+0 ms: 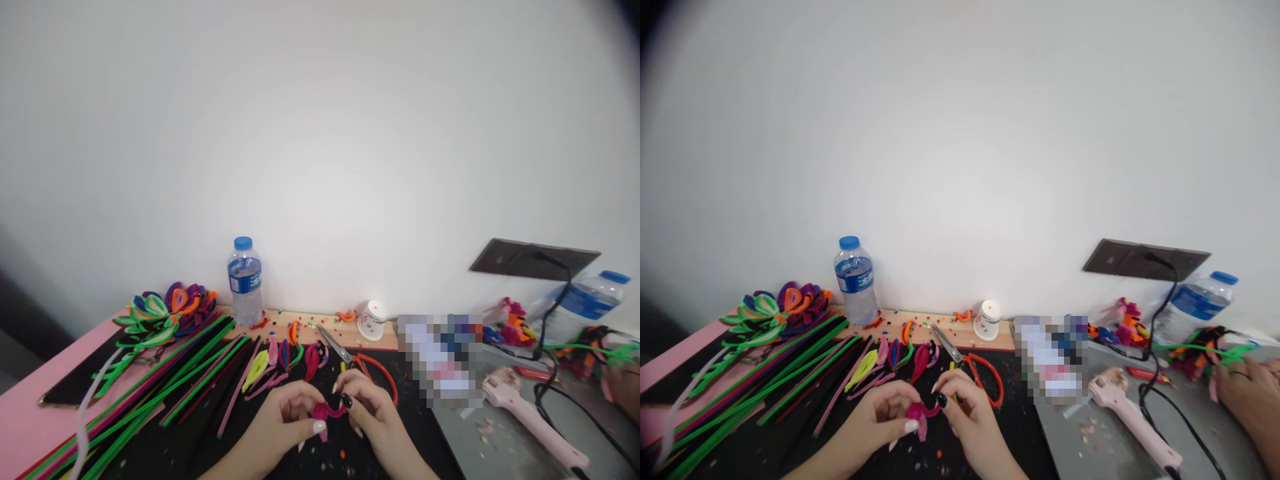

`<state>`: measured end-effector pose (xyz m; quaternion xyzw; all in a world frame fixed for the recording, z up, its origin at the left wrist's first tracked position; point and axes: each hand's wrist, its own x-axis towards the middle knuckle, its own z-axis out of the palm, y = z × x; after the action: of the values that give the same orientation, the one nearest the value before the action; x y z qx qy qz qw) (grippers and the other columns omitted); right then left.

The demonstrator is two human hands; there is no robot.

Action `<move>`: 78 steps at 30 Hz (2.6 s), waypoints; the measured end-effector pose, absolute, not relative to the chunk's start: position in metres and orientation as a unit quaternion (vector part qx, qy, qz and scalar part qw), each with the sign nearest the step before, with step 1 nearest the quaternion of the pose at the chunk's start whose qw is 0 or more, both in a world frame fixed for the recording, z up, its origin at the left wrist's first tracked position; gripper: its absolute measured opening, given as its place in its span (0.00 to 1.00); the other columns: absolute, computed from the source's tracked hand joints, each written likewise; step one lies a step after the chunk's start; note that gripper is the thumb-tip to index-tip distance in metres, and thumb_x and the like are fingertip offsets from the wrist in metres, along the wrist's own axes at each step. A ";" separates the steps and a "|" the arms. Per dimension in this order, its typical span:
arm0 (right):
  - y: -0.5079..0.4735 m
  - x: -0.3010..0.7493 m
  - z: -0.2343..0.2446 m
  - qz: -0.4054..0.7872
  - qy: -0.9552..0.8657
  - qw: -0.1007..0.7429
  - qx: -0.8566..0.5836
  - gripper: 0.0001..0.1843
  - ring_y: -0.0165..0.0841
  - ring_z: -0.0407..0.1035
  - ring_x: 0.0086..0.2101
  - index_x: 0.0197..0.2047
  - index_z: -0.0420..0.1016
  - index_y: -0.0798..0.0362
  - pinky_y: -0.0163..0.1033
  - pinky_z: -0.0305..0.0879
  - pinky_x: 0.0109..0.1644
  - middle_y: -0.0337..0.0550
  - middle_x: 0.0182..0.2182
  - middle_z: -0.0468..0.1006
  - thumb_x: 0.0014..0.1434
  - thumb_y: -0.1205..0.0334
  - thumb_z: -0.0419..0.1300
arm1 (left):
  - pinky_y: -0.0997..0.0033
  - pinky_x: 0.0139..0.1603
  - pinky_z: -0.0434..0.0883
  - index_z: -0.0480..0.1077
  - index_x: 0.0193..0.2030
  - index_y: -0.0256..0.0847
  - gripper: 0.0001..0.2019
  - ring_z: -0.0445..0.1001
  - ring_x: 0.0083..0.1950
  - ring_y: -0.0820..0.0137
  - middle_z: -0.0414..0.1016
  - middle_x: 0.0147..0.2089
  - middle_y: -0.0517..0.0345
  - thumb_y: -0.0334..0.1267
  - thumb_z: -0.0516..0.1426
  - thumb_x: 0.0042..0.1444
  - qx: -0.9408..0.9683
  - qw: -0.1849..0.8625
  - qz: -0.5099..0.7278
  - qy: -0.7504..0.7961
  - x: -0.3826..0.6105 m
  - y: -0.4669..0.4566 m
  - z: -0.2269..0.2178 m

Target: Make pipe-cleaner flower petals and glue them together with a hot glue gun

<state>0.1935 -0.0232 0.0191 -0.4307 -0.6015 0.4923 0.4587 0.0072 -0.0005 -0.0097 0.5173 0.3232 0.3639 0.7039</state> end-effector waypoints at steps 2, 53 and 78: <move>-0.023 0.193 0.019 0.498 -0.599 0.463 -0.424 0.16 0.30 0.64 0.29 0.26 0.72 0.54 0.31 0.57 0.26 0.46 0.36 0.69 0.58 0.52 0.57 | 0.80 0.20 0.54 0.69 0.34 0.37 0.16 0.59 0.19 0.80 0.74 0.23 0.61 0.42 0.66 0.42 0.513 0.705 0.368 0.323 0.007 0.000 -0.009; -0.024 0.187 -0.001 0.585 -0.536 0.476 -0.378 0.14 0.15 0.51 0.17 0.29 0.71 0.55 0.29 0.45 0.19 0.41 0.37 0.66 0.58 0.53 0.58 | 0.77 0.26 0.57 0.74 0.27 0.38 0.05 0.56 0.22 0.83 0.67 0.44 0.58 0.33 0.65 0.41 0.591 0.586 0.407 0.377 -0.001 -0.003 -0.013; -0.025 0.184 -0.002 0.580 -0.539 0.468 -0.394 0.16 0.17 0.51 0.17 0.28 0.71 0.56 0.29 0.46 0.19 0.42 0.37 0.67 0.57 0.50 0.58 | 0.76 0.27 0.57 0.69 0.22 0.36 0.09 0.58 0.25 0.81 0.65 0.45 0.57 0.33 0.66 0.38 0.583 0.597 0.397 0.383 0.001 -0.006 -0.009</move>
<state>0.1844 -0.0252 -0.0017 -0.3937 -0.5386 0.5798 0.4676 0.0012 -0.0062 -0.0088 0.5833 0.3825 0.3968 0.5966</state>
